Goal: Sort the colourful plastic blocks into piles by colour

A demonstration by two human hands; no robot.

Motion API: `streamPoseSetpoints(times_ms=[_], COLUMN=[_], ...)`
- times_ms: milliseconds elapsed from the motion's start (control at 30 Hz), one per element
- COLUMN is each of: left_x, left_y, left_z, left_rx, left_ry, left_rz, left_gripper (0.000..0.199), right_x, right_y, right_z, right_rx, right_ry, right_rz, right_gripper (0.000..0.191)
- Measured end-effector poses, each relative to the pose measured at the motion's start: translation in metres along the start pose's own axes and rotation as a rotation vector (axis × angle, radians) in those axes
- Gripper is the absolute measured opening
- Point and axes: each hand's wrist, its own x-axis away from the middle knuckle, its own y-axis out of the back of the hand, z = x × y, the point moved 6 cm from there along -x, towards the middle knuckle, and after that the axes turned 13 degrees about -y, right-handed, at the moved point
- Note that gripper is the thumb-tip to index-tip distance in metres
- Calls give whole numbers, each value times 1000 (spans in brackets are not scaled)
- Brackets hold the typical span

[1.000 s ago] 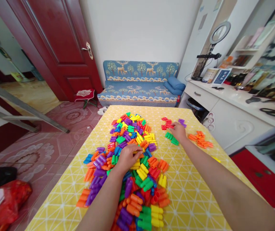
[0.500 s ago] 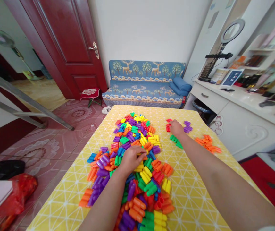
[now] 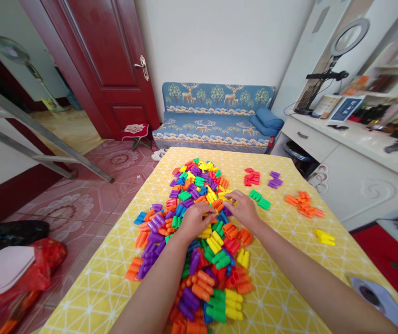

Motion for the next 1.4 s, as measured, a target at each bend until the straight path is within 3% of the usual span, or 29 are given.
streamPoseSetpoints(times_ms=[100, 167, 333, 433, 533, 733, 867, 933, 1033, 1100, 1167, 1267, 1400], left_x=[1, 2, 3, 3, 3, 4, 5, 5, 5, 5, 5, 4, 0], left_y=[1, 2, 8, 9, 10, 5, 5, 6, 6, 5, 6, 9, 12], left_z=[1, 1, 0, -2, -3, 4, 5, 4, 2, 2, 2, 0, -8], left_rx=[17, 33, 106, 170, 205, 330, 327, 296, 305, 343, 355, 311, 222], left_ry=[9, 8, 24, 31, 19, 78, 108, 92, 77, 85, 89, 70, -2], left_rz=[-37, -79, -170, -175, -166, -190, -208, -212, -188, -178, -191, -213, -191], left_gripper=[15, 23, 52, 46, 43, 50, 55, 55, 54, 53, 49, 41, 27], right_x=[11, 12, 25, 41, 53, 56, 56, 57, 59, 55, 44, 23, 9], right_y=[-13, -13, 0, 1, -5, -12, -13, -16, -16, -5, 21, 80, 154], right_z=[15, 20, 37, 53, 59, 63, 68, 73, 75, 64, 35, -37, -145], right_rx=[74, 87, -169, -313, -341, -247, -138, -63, 29, 50, 54, 100, 343], right_ry=[-25, -47, -36, 26, -4, 22, 22, 24, 31, 29, -3, -138, -545], right_rz=[41, 37, -61, -88, -61, 6, -47, -28, 38, 31, -49, -239, -391], right_gripper=[32, 26, 14, 17, 19, 11, 27, 36, 34, 31, 31, 37, 35])
